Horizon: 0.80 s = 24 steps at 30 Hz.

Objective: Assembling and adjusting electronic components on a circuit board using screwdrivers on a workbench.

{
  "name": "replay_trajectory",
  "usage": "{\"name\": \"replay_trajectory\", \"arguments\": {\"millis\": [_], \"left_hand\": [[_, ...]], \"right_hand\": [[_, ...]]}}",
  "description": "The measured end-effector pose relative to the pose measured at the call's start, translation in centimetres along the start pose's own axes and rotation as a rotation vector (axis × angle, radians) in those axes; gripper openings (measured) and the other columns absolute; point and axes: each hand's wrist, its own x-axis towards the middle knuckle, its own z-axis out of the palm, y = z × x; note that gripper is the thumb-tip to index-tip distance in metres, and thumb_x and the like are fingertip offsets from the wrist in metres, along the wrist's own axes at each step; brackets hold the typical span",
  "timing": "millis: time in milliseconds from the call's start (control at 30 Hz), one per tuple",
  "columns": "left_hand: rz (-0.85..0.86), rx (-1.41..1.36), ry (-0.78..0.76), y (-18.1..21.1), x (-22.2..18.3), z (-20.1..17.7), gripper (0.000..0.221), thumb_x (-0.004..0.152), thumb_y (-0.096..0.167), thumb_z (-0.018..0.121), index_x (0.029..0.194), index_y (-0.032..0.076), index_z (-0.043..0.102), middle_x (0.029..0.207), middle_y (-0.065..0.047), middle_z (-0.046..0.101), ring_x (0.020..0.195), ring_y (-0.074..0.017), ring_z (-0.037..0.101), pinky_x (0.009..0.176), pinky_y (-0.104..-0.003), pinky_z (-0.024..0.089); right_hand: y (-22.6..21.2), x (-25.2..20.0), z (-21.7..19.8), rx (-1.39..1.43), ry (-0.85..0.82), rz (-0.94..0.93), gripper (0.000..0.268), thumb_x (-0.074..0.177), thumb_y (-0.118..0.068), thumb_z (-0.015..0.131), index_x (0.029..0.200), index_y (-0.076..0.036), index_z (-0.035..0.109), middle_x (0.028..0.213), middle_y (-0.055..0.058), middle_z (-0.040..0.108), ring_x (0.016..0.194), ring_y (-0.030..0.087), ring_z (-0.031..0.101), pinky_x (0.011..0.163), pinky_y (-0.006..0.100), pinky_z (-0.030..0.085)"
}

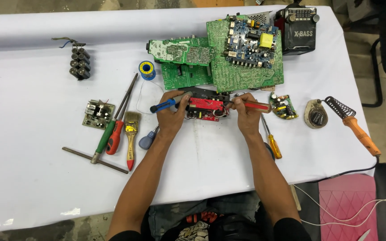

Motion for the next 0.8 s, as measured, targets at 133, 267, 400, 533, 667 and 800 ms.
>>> {"name": "replay_trajectory", "arguments": {"millis": [133, 267, 400, 533, 667, 800], "left_hand": [[-0.047, -0.059, 0.004, -0.1, -0.1, 0.4, 0.018, 0.093, 0.020, 0.083, 0.102, 0.008, 0.074, 0.096, -0.009, 0.076, 0.095, -0.0287, 0.074, 0.089, -0.040, 0.055], [-0.011, -0.024, 0.000, 0.1, -0.1, 0.5, 0.018, 0.094, 0.019, 0.082, 0.103, 0.008, 0.073, 0.093, -0.010, 0.075, 0.091, -0.0304, 0.074, 0.085, -0.041, 0.056], [0.019, 0.019, 0.011, 0.1, -0.2, 0.7, 0.017, 0.097, 0.021, 0.078, 0.106, 0.008, 0.071, 0.093, -0.011, 0.075, 0.091, -0.0320, 0.074, 0.085, -0.042, 0.056], [0.019, 0.004, -0.018, -1.4, -0.2, 0.4, 0.022, 0.103, 0.022, 0.070, 0.115, 0.005, 0.065, 0.099, -0.015, 0.072, 0.097, -0.0357, 0.072, 0.089, -0.046, 0.054], [0.043, -0.040, 0.050, -1.2, 0.2, 0.4, 0.028, 0.096, 0.012, 0.078, 0.115, 0.004, 0.059, 0.094, -0.010, 0.073, 0.089, -0.0283, 0.074, 0.085, -0.041, 0.058], [0.070, -0.038, 0.138, 0.4, 0.7, -0.2, 0.028, 0.087, 0.010, 0.088, 0.105, 0.008, 0.066, 0.090, -0.003, 0.078, 0.084, -0.0204, 0.077, 0.082, -0.035, 0.060]], "right_hand": [[-0.2, -0.1, -0.2, 0.013, 0.057, -0.018, 0.031, 0.110, -0.030, 0.061, 0.094, -0.004, 0.063, 0.068, 0.006, 0.064, 0.075, 0.021, 0.075, 0.075, 0.032, 0.059], [-0.1, -0.1, -0.1, 0.036, 0.027, 0.015, 0.029, 0.110, -0.025, 0.061, 0.095, -0.001, 0.063, 0.065, 0.008, 0.063, 0.071, 0.022, 0.074, 0.073, 0.033, 0.060], [-1.2, -0.1, 0.4, 0.047, 0.034, 0.069, 0.024, 0.109, -0.026, 0.062, 0.102, -0.003, 0.058, 0.066, 0.002, 0.058, 0.068, 0.018, 0.070, 0.070, 0.032, 0.059], [-2.8, 0.5, 0.3, 0.031, 0.041, 0.039, 0.021, 0.108, -0.019, 0.063, 0.106, -0.001, 0.054, 0.065, 0.003, 0.056, 0.064, 0.019, 0.071, 0.067, 0.031, 0.059], [-3.0, 0.6, -0.1, 0.114, -0.082, 0.073, 0.024, 0.103, -0.012, 0.069, 0.119, 0.004, 0.059, 0.079, 0.013, 0.069, 0.079, 0.022, 0.074, 0.081, 0.036, 0.061], [-2.1, 0.4, -0.6, 0.166, -0.102, -0.032, 0.028, 0.108, -0.017, 0.059, 0.123, 0.007, 0.061, 0.079, 0.015, 0.071, 0.080, 0.023, 0.074, 0.084, 0.037, 0.060]]}}
